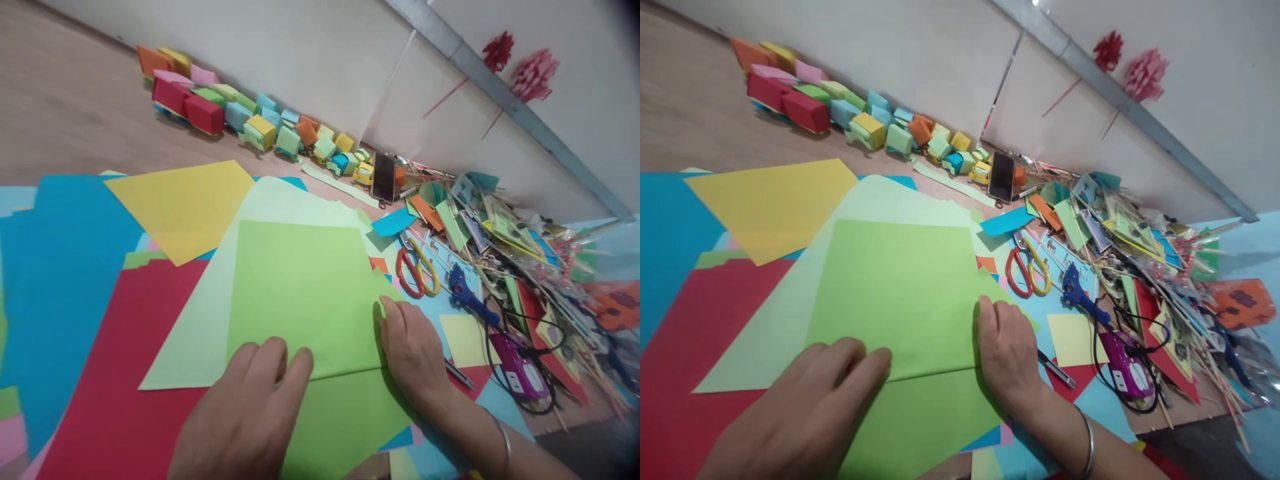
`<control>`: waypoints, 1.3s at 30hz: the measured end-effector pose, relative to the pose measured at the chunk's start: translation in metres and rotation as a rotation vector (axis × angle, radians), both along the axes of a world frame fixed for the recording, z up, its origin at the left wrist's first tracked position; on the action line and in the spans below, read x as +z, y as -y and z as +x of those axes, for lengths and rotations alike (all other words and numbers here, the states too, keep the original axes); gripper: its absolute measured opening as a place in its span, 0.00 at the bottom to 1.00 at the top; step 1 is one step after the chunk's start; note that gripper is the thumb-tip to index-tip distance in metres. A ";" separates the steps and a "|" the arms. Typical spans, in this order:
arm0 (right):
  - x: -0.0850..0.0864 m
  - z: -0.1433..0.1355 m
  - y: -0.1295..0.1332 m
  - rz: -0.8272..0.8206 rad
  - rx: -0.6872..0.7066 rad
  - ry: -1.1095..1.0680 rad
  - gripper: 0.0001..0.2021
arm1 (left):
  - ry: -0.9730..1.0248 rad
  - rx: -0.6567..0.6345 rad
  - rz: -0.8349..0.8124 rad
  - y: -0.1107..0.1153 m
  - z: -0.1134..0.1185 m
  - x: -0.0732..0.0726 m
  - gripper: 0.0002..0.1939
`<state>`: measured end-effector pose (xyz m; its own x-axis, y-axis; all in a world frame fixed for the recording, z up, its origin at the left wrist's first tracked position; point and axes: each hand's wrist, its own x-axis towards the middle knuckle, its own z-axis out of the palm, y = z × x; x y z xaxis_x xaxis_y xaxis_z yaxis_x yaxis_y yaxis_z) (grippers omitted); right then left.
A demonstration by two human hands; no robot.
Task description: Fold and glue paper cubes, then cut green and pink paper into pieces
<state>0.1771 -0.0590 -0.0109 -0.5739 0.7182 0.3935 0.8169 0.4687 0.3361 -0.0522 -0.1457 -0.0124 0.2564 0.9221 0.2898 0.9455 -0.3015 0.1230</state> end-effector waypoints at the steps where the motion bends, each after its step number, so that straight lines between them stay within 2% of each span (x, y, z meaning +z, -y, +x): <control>1: -0.001 0.000 0.000 -0.029 -0.008 0.003 0.13 | 0.007 -0.058 0.017 -0.001 0.001 0.001 0.17; 4: -0.004 0.002 -0.002 -0.108 -0.025 -0.007 0.15 | -0.048 -0.190 0.070 -0.003 0.006 0.006 0.19; 7: -0.005 0.002 -0.003 -0.127 -0.025 -0.013 0.15 | -0.117 -0.191 0.080 0.002 0.016 0.010 0.20; 10: -0.006 0.001 -0.005 -0.111 -0.012 -0.023 0.15 | -0.150 -0.177 0.150 0.008 0.031 0.011 0.14; 11: -0.006 0.001 -0.005 -0.109 -0.007 -0.030 0.15 | -0.145 -0.174 0.169 0.009 0.037 0.010 0.16; 15: -0.007 0.002 -0.005 -0.131 0.005 -0.045 0.15 | -0.118 -0.146 0.101 0.005 0.061 0.004 0.38; 19: -0.006 0.003 -0.006 -0.141 0.005 -0.041 0.14 | -0.133 -0.038 0.050 -0.002 0.077 0.004 0.41; 22: -0.006 0.003 -0.007 -0.118 0.007 -0.044 0.14 | -0.103 -0.076 0.120 0.000 0.070 0.005 0.37; 26: -0.008 0.003 -0.008 -0.127 -0.008 -0.073 0.14 | -0.200 -0.140 0.165 0.017 0.033 0.000 0.23; 29: -0.010 0.003 -0.009 -0.161 -0.028 -0.098 0.14 | -0.275 -0.137 0.212 0.032 0.000 -0.005 0.23; 32: -0.012 0.003 -0.009 -0.155 -0.026 -0.091 0.14 | -0.238 -0.114 0.266 0.041 -0.022 -0.004 0.22; 34: -0.012 0.002 -0.008 -0.133 -0.023 -0.073 0.14 | -0.172 -0.041 0.294 0.039 -0.025 0.001 0.21; 36: -0.012 0.001 -0.007 -0.105 -0.018 -0.049 0.15 | -0.092 -0.037 0.311 0.032 -0.018 0.006 0.21; 39: -0.013 0.000 -0.010 -0.079 -0.012 -0.039 0.15 | 0.015 -0.202 0.283 0.017 0.004 0.005 0.24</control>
